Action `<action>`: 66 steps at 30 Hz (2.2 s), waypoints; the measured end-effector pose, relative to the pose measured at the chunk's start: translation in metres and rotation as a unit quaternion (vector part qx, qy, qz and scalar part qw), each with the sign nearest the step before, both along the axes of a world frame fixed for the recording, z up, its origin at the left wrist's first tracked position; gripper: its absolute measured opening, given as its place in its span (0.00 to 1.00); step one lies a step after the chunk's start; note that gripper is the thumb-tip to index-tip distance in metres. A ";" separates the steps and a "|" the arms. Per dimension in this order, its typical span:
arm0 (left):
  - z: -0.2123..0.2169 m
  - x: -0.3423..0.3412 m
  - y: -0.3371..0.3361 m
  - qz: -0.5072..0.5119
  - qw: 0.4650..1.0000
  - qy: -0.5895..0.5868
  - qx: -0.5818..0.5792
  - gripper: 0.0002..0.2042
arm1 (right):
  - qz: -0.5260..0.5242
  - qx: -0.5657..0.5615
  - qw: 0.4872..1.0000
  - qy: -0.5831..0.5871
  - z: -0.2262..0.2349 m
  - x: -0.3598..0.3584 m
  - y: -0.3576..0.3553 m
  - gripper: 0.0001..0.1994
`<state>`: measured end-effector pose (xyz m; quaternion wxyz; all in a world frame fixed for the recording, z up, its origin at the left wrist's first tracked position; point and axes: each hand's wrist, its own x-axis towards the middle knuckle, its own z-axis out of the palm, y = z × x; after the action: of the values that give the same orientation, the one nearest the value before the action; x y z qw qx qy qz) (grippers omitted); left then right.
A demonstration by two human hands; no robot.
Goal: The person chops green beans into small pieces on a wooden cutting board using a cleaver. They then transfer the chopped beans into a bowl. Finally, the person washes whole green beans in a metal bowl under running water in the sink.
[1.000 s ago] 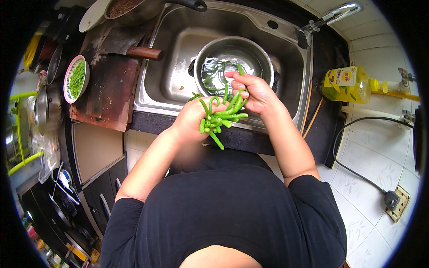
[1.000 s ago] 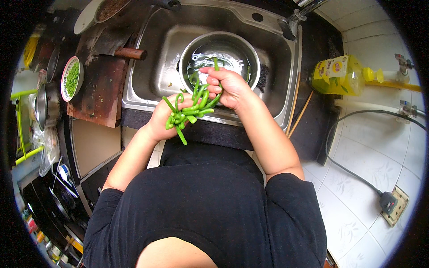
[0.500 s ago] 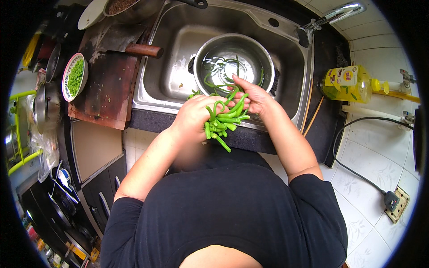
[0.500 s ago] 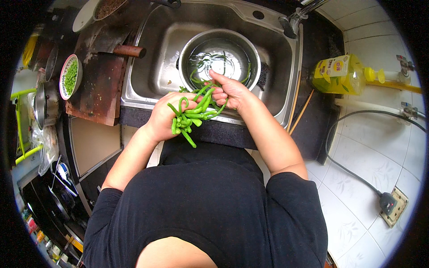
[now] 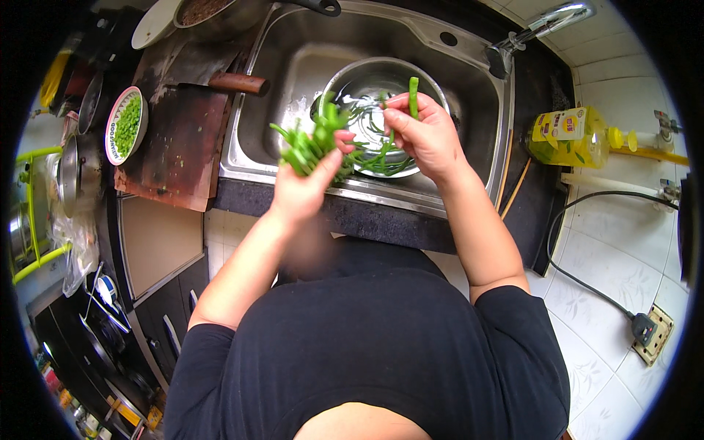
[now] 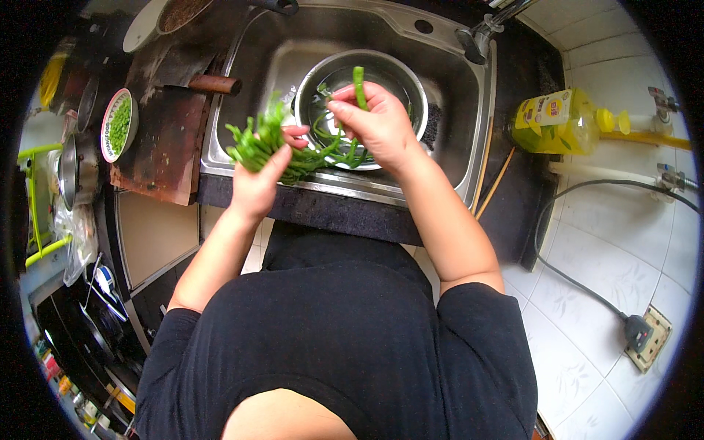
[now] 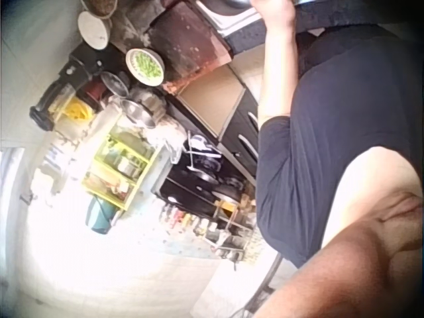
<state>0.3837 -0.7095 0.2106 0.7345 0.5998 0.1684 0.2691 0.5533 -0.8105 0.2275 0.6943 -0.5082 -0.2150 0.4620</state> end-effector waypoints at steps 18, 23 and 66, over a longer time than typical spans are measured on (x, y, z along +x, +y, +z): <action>0.010 0.002 -0.004 0.001 0.994 0.064 -0.091 0.12 | -0.065 0.008 0.982 -0.179 0.022 -0.045 0.022 0.07; 0.009 0.007 -0.009 0.024 0.995 0.052 -0.081 0.12 | -0.044 0.097 0.993 0.055 0.031 -0.042 0.028 0.08; 0.012 0.009 0.003 -0.102 0.993 0.034 -0.040 0.13 | -0.127 0.015 0.859 -0.495 0.038 -0.012 0.012 0.15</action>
<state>0.3927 -0.7061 0.2229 0.7754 0.5927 0.1415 0.1656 0.5408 -0.7981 0.2659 0.5569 -0.6822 -0.4707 0.0540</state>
